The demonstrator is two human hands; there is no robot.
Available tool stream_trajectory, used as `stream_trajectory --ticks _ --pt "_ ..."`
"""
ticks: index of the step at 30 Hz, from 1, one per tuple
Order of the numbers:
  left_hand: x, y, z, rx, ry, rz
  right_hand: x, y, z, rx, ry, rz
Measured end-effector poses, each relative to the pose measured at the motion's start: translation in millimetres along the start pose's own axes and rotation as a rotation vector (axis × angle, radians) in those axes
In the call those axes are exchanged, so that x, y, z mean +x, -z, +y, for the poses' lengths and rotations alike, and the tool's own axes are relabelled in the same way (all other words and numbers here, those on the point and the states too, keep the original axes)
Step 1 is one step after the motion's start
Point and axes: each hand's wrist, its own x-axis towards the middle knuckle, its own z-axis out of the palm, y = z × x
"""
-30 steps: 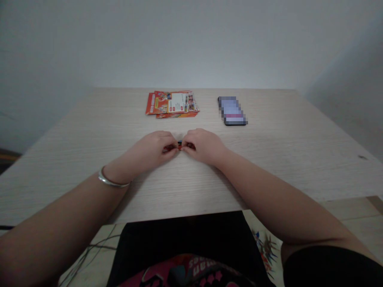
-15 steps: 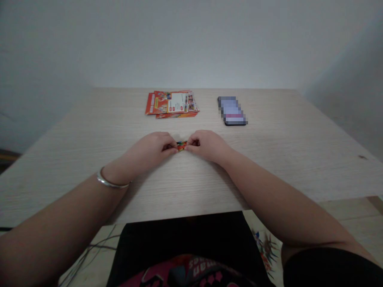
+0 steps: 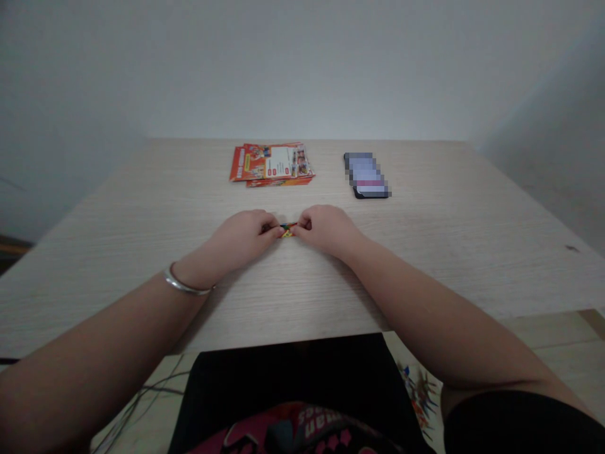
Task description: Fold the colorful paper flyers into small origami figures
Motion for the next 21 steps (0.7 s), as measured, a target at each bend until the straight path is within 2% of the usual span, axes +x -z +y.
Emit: stream_trajectory --ticks 8,21 --pt "0.4 -2.4 2.0 0.0 0.029 0.043 0.4 0.1 -1.0 -0.091 0.016 0.018" --pt "0.2 -3.7 5.0 0.106 0.005 0.023 0.5 1.0 -4.2 -0.164 0.027 0.008"
